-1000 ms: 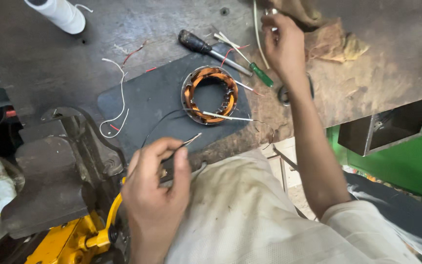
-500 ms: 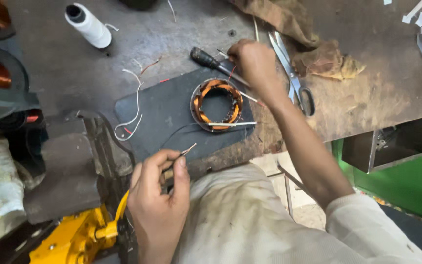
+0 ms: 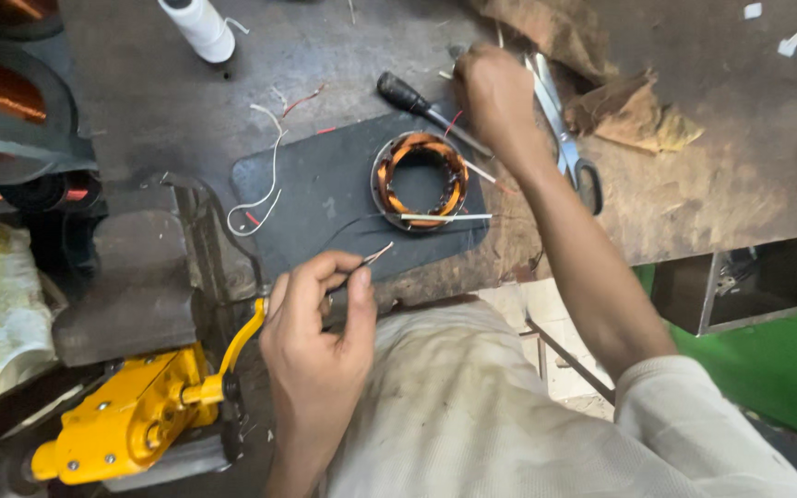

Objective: The person works on a copper-wound motor stator, stripping insulation from wire ends and inserting white plastic tubes into the winding slots. They use scissors to cut the wires and a knife to strip the insulation, preparing the stator for electrical connections.

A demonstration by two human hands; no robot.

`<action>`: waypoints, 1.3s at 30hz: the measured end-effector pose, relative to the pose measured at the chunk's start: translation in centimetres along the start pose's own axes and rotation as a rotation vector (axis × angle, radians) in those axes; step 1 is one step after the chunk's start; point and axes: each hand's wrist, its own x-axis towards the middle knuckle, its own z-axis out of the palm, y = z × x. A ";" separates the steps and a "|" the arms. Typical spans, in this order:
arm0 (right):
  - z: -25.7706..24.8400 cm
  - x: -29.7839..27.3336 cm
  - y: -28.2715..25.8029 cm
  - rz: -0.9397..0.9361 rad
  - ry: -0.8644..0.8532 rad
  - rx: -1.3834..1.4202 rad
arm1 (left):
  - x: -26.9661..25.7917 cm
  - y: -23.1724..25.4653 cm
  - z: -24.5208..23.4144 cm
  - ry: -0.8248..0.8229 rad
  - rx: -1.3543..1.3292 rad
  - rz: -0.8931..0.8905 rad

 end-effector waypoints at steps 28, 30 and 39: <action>-15.0 -13.0 -14.7 0.588 0.077 1.832 | 1.4 1.4 1.8 -0.029 -0.034 0.157; -14.5 -13.2 -14.7 0.594 0.030 1.793 | 1.4 1.1 2.0 -0.053 0.033 0.203; -13.4 -14.2 -15.7 0.574 -0.146 1.711 | 1.4 0.9 2.0 -0.154 0.237 0.378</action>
